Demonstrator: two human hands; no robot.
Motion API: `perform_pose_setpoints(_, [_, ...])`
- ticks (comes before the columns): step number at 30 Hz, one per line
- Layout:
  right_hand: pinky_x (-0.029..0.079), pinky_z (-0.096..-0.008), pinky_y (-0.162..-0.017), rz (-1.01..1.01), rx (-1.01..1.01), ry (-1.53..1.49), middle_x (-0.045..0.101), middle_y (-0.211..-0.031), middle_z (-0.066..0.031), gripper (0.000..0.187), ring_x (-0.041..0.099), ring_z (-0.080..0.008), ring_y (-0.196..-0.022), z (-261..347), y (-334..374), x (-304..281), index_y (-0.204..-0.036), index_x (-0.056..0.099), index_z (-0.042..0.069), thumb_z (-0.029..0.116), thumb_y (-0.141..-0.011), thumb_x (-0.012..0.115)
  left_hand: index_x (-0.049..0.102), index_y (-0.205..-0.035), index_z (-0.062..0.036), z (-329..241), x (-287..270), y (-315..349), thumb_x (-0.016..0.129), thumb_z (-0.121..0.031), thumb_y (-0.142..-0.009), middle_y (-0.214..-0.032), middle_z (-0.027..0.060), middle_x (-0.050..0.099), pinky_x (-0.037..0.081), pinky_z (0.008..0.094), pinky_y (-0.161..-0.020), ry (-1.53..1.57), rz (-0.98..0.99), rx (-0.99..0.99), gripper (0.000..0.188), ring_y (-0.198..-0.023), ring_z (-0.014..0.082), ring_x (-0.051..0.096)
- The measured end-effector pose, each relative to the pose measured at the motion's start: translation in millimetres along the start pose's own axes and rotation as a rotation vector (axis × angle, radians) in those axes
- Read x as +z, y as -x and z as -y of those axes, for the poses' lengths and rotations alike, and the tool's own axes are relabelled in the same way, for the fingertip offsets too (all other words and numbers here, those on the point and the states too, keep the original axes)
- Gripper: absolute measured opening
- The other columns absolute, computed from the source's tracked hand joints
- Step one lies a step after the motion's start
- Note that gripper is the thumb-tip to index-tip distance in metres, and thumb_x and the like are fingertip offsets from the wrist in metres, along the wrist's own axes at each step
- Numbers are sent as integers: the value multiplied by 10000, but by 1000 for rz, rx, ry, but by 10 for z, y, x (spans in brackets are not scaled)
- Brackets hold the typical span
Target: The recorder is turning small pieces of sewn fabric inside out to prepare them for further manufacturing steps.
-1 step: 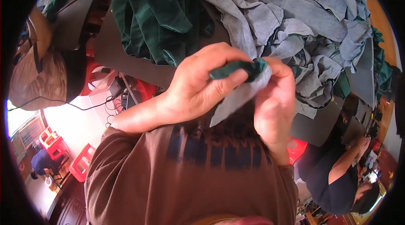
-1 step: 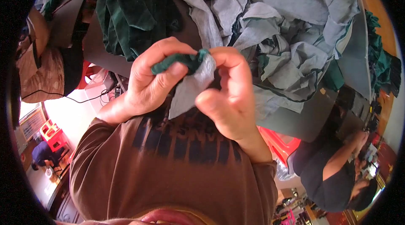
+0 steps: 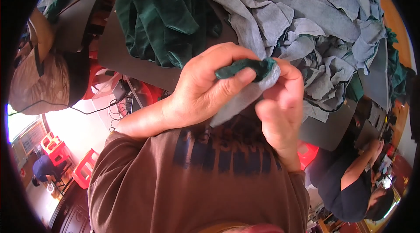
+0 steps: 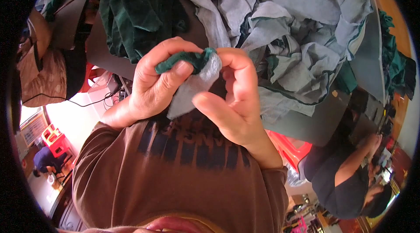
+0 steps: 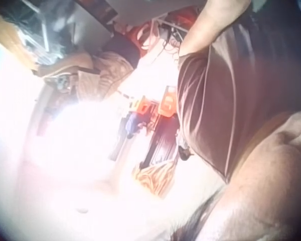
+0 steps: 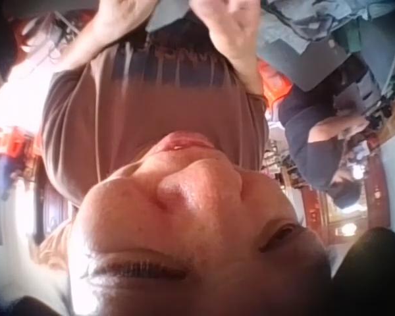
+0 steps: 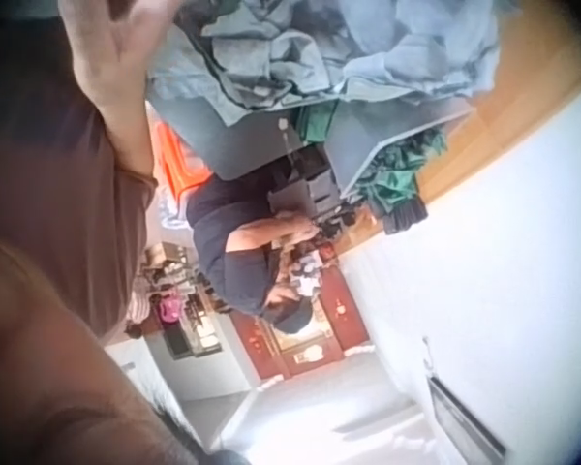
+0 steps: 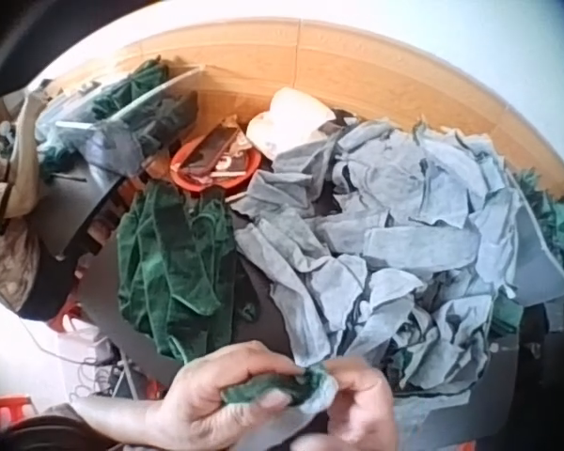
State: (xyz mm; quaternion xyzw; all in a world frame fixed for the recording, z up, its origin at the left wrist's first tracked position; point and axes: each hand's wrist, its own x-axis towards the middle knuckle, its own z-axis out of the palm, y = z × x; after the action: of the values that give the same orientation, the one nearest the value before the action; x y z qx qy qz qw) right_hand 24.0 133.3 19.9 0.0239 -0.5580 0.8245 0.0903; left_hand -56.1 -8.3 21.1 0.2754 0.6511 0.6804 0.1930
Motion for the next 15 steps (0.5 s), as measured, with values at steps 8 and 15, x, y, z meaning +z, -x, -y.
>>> perform_pose_setpoints(8, [418,-207,-550,-160,191,-184,587,-807,-125,274,510,-97,-596,72,36,-202,-1110,440,-44,84,-876,502,514,-1112,-53,-44,-157,-15,549,-148,-898,-675,-69,468,280,140,-470,472,-98,-226,237,-546,-8,372])
perform_pose_setpoints(15, [398,-265,-482,-271,180,-38,548,-676,-126,263,435,-109,-472,187,37,-93,-1046,447,-58,107,-842,433,529,-1079,-35,-150,-235,-20,553,-91,-866,-763,-17,509,371,191,-542,296,-4,-416,221,-629,56,464])
